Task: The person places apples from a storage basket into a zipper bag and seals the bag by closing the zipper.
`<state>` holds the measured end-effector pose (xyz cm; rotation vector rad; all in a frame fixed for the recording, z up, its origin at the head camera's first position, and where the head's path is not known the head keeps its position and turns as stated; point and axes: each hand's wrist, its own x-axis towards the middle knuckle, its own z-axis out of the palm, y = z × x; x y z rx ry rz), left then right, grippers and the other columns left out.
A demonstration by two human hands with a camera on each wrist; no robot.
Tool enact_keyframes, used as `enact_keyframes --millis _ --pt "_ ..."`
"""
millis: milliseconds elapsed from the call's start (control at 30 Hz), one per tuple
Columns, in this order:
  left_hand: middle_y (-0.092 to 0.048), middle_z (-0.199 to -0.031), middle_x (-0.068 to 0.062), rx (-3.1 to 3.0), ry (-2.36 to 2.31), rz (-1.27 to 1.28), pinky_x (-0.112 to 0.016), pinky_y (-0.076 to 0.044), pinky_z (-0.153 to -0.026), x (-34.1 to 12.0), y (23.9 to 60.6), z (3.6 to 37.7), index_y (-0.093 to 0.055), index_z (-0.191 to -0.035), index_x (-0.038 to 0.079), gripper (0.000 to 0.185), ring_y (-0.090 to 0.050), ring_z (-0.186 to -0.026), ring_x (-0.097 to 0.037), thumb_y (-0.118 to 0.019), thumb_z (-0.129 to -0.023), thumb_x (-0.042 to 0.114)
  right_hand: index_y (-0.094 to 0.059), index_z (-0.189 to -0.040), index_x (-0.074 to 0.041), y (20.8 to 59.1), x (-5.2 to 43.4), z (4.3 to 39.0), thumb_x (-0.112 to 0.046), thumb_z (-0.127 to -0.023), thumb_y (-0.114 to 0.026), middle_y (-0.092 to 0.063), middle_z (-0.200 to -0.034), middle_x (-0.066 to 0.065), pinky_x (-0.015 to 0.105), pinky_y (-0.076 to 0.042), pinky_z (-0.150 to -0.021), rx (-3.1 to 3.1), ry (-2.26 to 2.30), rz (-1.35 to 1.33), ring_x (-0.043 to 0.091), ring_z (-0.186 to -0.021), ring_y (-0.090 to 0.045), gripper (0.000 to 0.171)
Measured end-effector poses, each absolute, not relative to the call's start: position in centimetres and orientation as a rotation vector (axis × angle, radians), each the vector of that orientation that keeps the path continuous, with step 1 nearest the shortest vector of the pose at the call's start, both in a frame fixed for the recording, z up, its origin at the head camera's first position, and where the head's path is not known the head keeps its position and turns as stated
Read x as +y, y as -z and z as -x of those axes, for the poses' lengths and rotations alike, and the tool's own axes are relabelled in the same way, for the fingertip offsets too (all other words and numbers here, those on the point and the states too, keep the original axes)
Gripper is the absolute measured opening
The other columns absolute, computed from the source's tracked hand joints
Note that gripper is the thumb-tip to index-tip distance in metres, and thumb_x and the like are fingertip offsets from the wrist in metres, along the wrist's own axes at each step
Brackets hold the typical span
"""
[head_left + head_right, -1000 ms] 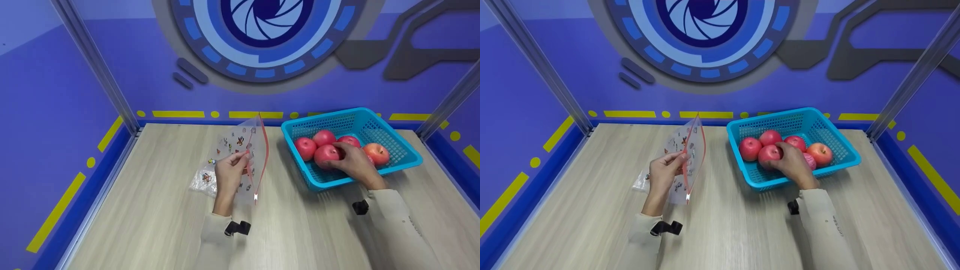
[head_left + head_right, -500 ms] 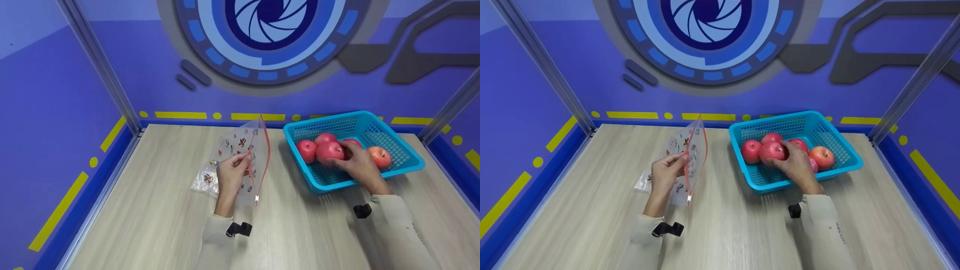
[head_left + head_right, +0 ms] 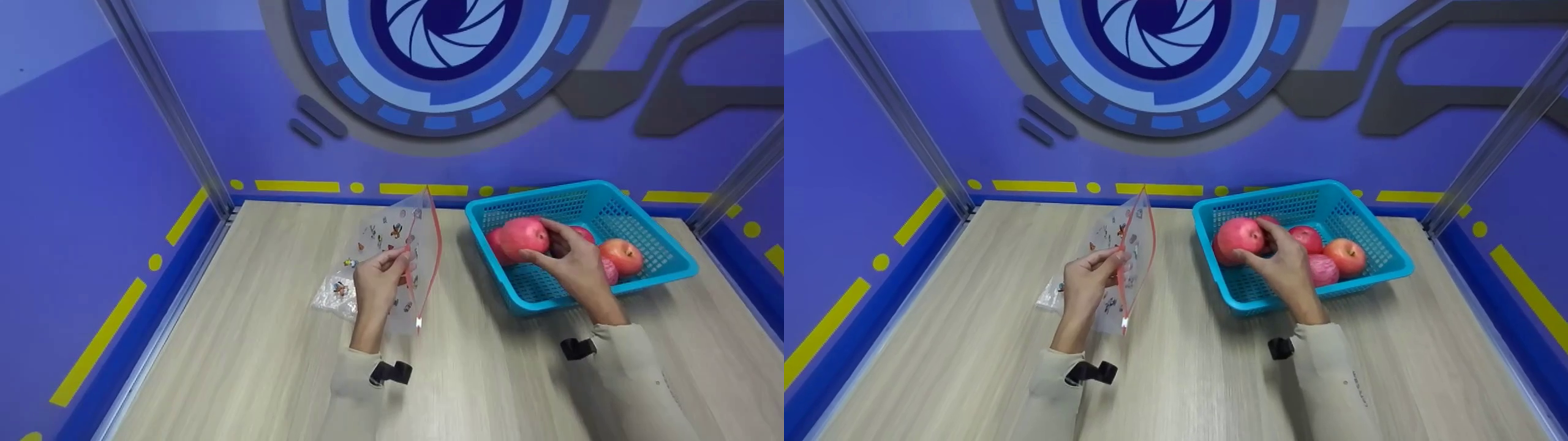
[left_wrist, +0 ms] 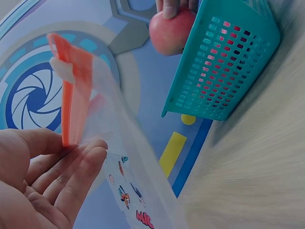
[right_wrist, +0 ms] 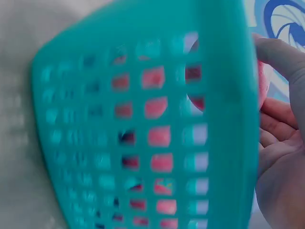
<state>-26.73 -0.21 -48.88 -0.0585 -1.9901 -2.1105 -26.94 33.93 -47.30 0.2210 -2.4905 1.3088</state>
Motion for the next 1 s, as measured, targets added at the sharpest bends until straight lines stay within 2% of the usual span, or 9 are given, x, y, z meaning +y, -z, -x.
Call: enact_keyframes --millis 200,433,533,700,1000 --pt "-0.08 -0.099 -0.014 -1.998 2.097 0.066 -0.03 -0.064 -0.069 -0.2 48.8 26.7 -0.081 -0.111 -0.001 0.016 -0.079 -0.083 -0.025 -0.075 -0.099 0.009 -0.052 -0.154 -0.002 46.5 32.2 26.4 -0.024 -0.092 -0.087 -0.062 -0.146 0.018 0.026 -0.052 -0.103 -2.429 -1.328 -0.245 0.033 -0.132 -0.062 0.075" --pt "-0.08 -0.098 -0.011 -2.013 2.106 0.041 -0.03 -0.064 -0.07 -0.1 48.7 26.7 -0.081 -0.111 0.002 0.016 -0.079 -0.082 -0.023 -0.076 -0.098 0.01 -0.055 -0.153 -0.005 45.9 29.4 25.9 -0.017 -0.089 -0.089 -0.065 -0.143 0.013 0.036 -0.054 -0.103 -2.365 -1.403 -0.306 0.028 -0.127 -0.065 0.074" --pt "-0.08 -0.098 -0.011 -2.015 2.107 0.037 -0.03 -0.064 -0.071 -0.1 48.7 26.7 -0.081 -0.111 0.002 0.015 -0.079 -0.082 -0.023 -0.077 -0.098 0.009 -0.056 -0.152 -0.006 45.6 28.2 25.6 -0.017 -0.088 -0.09 -0.065 -0.144 0.011 0.033 -0.053 -0.104 -2.34 -1.424 -0.335 0.027 -0.129 -0.064 0.074" --pt "-0.08 -0.098 -0.01 -2.028 2.09 0.035 -0.03 -0.064 -0.071 -0.1 48.6 26.6 -0.082 -0.11 0.002 0.015 -0.079 -0.082 -0.023 -0.076 -0.099 0.01 -0.057 -0.151 -0.006 45.1 26.2 25.2 -0.016 -0.087 -0.091 -0.065 -0.144 0.009 0.021 -0.053 -0.1 -2.297 -1.456 -0.383 0.026 -0.13 -0.064 0.074" --pt "-0.08 -0.097 -0.015 -1.991 2.119 0.06 -0.03 -0.064 -0.069 -0.1 48.7 26.7 -0.081 -0.109 -0.003 0.015 -0.079 -0.083 -0.027 -0.075 -0.099 0.006 -0.055 -0.151 0.0 45.0 23.2 25.5 -0.004 -0.086 -0.09 -0.064 -0.144 0.01 0.032 -0.054 -0.104 -2.18 -1.644 -0.501 0.025 -0.132 -0.062 0.074"
